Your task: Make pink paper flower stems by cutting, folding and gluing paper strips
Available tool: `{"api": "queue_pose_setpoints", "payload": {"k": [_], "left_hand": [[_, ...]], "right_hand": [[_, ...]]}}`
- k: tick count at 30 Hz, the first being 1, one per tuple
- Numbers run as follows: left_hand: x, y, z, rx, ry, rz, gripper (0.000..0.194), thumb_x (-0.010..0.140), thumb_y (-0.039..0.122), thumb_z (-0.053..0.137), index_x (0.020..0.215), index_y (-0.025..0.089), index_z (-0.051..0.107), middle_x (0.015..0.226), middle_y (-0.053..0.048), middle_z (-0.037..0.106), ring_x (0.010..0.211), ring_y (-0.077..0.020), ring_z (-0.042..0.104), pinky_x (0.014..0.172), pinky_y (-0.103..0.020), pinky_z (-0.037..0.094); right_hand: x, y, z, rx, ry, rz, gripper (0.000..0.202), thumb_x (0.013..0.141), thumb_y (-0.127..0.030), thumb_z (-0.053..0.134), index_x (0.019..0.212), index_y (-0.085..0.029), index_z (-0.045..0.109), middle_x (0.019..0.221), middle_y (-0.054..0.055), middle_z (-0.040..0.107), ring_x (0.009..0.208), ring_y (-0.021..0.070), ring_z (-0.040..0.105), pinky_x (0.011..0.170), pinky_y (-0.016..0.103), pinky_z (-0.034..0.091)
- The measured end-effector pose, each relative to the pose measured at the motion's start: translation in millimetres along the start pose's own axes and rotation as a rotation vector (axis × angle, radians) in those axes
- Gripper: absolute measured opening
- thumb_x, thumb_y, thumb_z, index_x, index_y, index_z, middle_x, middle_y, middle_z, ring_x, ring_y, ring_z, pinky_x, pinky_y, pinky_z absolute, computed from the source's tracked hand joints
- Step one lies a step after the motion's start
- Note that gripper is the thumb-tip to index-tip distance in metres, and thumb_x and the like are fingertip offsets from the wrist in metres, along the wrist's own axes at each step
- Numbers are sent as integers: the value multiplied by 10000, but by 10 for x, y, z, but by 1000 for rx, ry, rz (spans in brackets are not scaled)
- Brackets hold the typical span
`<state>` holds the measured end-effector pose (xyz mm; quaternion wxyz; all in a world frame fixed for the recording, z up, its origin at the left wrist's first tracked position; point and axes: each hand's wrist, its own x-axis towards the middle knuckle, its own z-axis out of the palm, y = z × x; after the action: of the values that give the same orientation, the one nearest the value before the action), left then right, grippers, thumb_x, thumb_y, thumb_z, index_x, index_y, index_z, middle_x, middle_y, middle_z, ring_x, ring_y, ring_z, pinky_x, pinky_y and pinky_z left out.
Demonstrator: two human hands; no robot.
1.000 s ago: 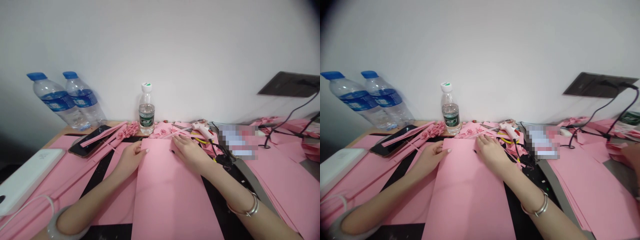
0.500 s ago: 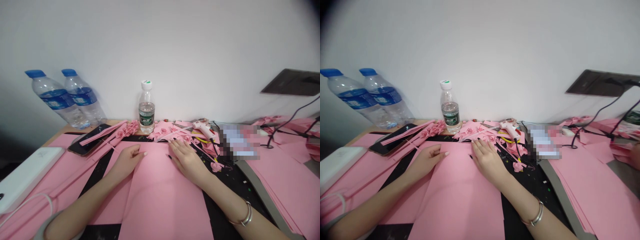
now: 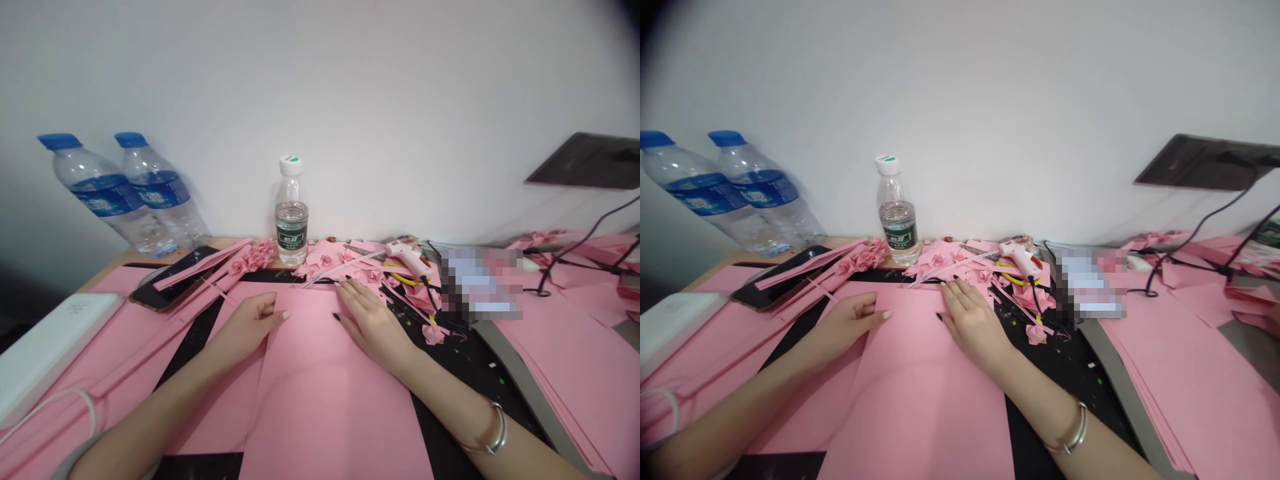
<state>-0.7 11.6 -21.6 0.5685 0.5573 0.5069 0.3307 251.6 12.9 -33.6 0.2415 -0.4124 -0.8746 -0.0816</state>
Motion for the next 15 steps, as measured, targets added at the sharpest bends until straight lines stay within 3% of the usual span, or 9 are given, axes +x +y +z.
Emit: {"api": "queue_pose_setpoints", "payload": {"k": [5,10,12,13,15], "left_hand": [[-10,63,-16,-62,-26,-35,310,716,362,725,679,198,465,618,45,545,548,-130,503,534,-237,403],[10,-14,-14,-38,-5,10,227,750,340,716,716,184,556,663,14,640,592,-166,606,560,-264,486],[16,-54,-12,11,53,75,218,777,340,694,909,176,635,871,-48,725,767,-224,691,684,-332,558],[16,-65,-12,67,118,134,308,787,340,687,1044,178,636,1024,-84,730,896,-255,703,771,-374,570],[12,-60,-13,259,274,312,514,807,340,681,1283,191,555,1320,-132,626,1171,-299,623,964,-464,515]], "right_hand": [[-4,4,-38,19,20,-24,363,985,-221,482,1250,-24,635,1270,206,670,1202,328,620,1014,482,531],[-24,1,-30,68,121,-45,236,962,-167,534,1135,-120,688,1138,124,746,1090,264,677,964,410,554],[-31,1,-24,87,165,-55,195,951,-130,541,1063,-145,700,1072,101,766,1041,244,688,925,384,556],[-32,2,-21,93,181,-60,189,948,-115,536,1032,-153,701,1043,93,771,1015,235,692,902,373,555],[-28,4,-13,97,196,-72,196,949,-95,516,990,-157,698,992,85,776,944,220,696,851,354,548]]}}
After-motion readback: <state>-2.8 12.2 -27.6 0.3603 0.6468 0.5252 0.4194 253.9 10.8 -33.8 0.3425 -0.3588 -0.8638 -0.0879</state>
